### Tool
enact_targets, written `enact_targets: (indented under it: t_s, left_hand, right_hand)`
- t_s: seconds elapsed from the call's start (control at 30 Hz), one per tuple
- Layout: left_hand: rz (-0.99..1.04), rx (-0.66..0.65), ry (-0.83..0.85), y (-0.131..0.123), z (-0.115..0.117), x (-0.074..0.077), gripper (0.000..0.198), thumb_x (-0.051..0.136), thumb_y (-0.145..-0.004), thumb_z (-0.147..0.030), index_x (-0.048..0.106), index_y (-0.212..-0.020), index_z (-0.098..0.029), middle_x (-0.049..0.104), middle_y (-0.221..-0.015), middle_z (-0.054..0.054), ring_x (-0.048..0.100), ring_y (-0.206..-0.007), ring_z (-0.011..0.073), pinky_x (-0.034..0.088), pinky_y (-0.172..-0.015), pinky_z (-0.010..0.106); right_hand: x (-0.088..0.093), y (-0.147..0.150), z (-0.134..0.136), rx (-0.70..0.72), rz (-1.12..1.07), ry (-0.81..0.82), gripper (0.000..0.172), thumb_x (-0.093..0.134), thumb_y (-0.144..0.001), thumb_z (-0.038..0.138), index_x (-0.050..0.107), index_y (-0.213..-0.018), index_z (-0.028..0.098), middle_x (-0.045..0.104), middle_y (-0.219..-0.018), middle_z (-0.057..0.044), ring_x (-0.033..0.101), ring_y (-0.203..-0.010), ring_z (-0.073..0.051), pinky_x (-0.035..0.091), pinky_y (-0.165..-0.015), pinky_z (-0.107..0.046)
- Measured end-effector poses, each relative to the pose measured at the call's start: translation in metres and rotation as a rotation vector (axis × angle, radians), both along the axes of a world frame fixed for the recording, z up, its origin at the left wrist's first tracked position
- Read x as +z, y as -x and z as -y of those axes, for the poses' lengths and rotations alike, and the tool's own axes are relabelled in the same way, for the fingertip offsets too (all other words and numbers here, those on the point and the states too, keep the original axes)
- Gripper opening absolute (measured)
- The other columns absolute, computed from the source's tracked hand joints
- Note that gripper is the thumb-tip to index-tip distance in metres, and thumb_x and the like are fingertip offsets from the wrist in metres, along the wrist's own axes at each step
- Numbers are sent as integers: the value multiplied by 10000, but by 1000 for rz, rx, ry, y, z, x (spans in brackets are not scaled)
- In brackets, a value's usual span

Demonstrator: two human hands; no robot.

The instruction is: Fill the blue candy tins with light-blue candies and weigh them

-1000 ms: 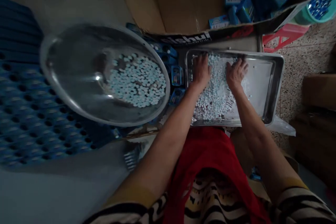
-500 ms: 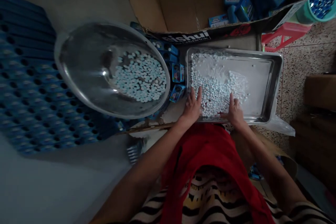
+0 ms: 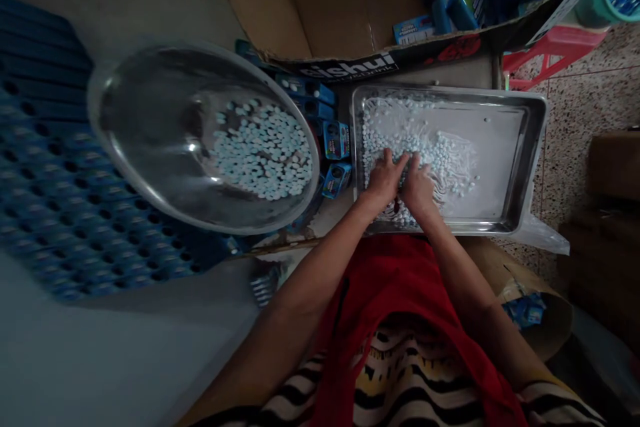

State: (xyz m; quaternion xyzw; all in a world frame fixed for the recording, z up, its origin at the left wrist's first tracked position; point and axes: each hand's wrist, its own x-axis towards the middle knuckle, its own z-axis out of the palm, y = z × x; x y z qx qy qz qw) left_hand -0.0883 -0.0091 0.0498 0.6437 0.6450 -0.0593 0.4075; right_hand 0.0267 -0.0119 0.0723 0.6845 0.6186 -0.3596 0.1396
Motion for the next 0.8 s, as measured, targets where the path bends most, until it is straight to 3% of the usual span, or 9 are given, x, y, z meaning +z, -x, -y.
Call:
enact_targets:
  t_s: [0.07,0.13,0.3,0.4,0.5,0.6,0.67,0.73,0.8]
  left_hand:
    - [156,-36,-13,5,5,-4,627,566,-932,-22,584,-1538,-182,572,-1530,208,670,-1297,335,571,-1101,453]
    - [248,-58,-23,9,9,-6,627,541,-872,28,629,-1462,-165,652,-1442,159,647,-1347,281,541,-1150,384]
    - [319,-23,-28,2,9,14,589,499,-771,73,720,-1280,-127,728,-1313,174,666,-1302,304,549,-1139,428]
    - [295,-33,-65,-1,4,59,560,469,-796,68,740,-1232,-156,739,-1285,152,683,-1268,291,556,-1129,414]
    - [217,-33,-152,11,2,127,537,458,-826,48,736,-1220,-189,741,-1237,123,706,-1208,273,577,-1081,380]
    - [101,11,-289,46,6,191,538,466,-817,19,726,-1206,-247,747,-1198,84,725,-1154,262,597,-1026,359]
    - [16,49,-377,83,10,213,525,485,-785,-12,722,-1172,-277,752,-1185,66,731,-1143,268,605,-1016,373]
    - [-84,78,-414,126,10,210,489,516,-761,-60,712,-1152,-281,760,-1199,60,732,-1159,284,607,-1035,402]
    - [-211,128,-355,167,8,186,428,549,-754,-108,706,-1125,-250,776,-1184,61,739,-1147,288,613,-1040,414]
  right_hand:
    - [-3,3,2,-42,-94,-6,635,551,-932,102,445,-1558,102,554,-1450,-285,738,-1057,-327,613,-889,-454]
    - [-9,-2,6,-95,-240,-11,613,547,-837,72,477,-1445,108,577,-1421,-243,691,-1144,-319,591,-968,-452]
    - [-14,-29,16,-236,-598,-35,512,547,-711,181,450,-1213,188,618,-1181,-102,613,-1129,-267,538,-1067,-436]
    - [14,-35,18,-252,-698,-130,424,536,-721,232,425,-1131,230,575,-1100,-56,595,-1071,-253,533,-1047,-436]
    - [66,-24,13,-207,-784,-198,408,541,-746,222,422,-1136,248,562,-1080,-42,594,-1032,-242,542,-1007,-420]
    - [117,11,-1,-108,-913,-220,417,543,-810,202,429,-1209,251,592,-1153,-62,618,-1058,-243,556,-993,-412]
    - [138,50,-13,-2,-965,-190,419,555,-852,193,443,-1253,238,604,-1216,-85,634,-1094,-251,567,-994,-413]
    - [146,96,-26,114,-930,-113,407,573,-889,178,472,-1281,221,611,-1272,-104,644,-1141,-262,577,-999,-414]
    - [145,138,-37,214,-805,-14,408,573,-922,146,507,-1320,204,616,-1329,-125,658,-1171,-278,584,-997,-419]
